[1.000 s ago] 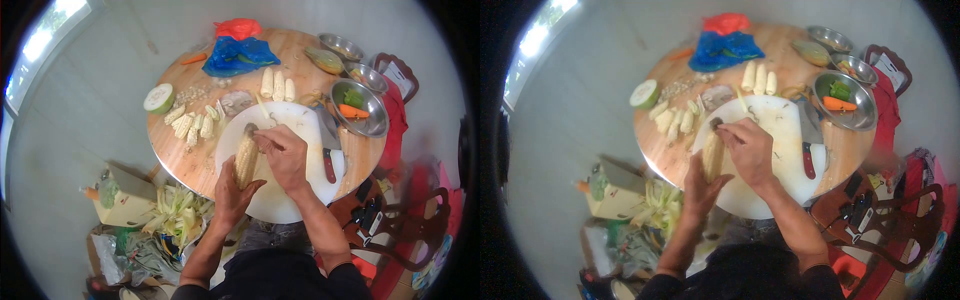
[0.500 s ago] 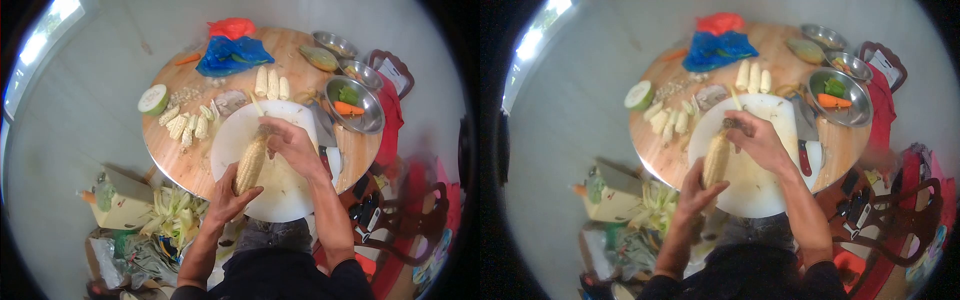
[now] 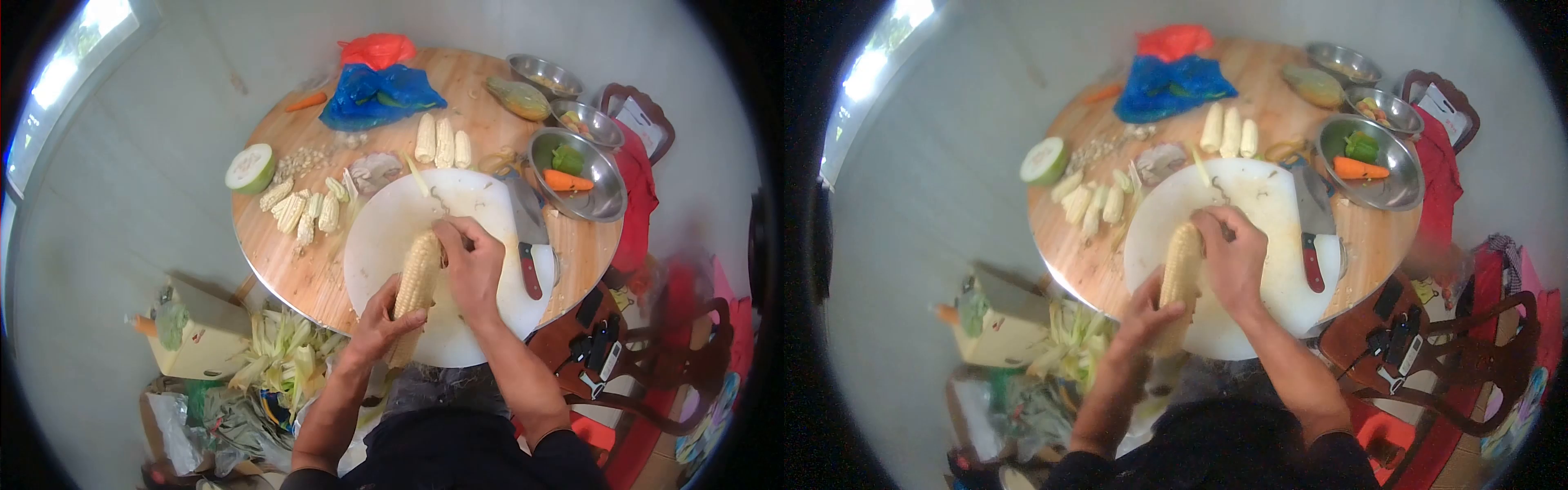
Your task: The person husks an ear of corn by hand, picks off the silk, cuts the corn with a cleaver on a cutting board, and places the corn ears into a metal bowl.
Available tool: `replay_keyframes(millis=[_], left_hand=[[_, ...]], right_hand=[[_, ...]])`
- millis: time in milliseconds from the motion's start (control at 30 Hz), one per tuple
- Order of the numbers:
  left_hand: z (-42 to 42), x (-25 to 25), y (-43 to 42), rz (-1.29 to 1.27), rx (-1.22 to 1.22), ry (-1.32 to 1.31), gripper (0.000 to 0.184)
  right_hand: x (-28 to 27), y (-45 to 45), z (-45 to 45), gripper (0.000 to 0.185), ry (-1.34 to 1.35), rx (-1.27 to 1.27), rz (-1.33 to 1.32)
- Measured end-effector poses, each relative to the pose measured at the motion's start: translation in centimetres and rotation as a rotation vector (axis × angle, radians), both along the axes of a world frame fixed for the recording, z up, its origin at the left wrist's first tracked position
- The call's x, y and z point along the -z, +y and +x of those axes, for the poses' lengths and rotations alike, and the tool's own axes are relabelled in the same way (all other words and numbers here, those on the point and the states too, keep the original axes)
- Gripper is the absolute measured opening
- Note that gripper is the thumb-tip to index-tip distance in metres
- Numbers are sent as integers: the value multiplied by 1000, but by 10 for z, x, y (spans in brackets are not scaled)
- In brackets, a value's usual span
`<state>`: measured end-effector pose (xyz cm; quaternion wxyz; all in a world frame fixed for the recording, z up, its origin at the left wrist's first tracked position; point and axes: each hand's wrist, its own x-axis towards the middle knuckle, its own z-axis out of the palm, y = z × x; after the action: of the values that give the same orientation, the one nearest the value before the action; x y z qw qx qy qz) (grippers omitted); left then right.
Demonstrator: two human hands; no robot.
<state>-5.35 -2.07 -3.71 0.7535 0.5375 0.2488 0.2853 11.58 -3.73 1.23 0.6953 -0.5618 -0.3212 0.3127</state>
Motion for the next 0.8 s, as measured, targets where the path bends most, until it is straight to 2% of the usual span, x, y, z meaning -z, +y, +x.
replay_keyframes(millis=[33, 100, 133, 200, 333, 400, 433, 500, 633, 733, 800], left_hand=[[2, 0, -2, 15, -21, 26, 75], [6, 0, -5, 41, -20, 19, 76], [7, 0, -7, 67, -16, 17, 76], [10, -2, -10, 72, -3, 22, 77], [13, 0, -14, 87, 49, 19, 76], [17, 6, -18, -3, -19, 8, 76], [19, 7, -19, -96, -86, 1, 76], [18, 0, -9, -89, -87, -42, 77], [16, 2, -1, -55, -79, -100, 81], [16, 7, 0, -96, -47, -135, 82], [16, 16, 1, -104, -34, -139, 82]], right_hand=[[7, 0, -1, 10, -3, -1, 0], [24, 2, -1, 4, -552, 315, 365], [27, 0, -1, 4, -555, 313, 366], [29, -7, -3, 10, -417, 328, 384], [29, -18, -2, 3, -437, 371, 333], [23, -26, -5, 6, -32, 282, 200], [29, -30, -5, 6, -36, 283, 203], [45, -38, -4, 15, 158, 76, 181], [49, -47, -1, 15, 57, -16, 147], [33, -46, 9, 15, 56, -28, 178], [22, -39, 11, 11, -43, -71, 141]])
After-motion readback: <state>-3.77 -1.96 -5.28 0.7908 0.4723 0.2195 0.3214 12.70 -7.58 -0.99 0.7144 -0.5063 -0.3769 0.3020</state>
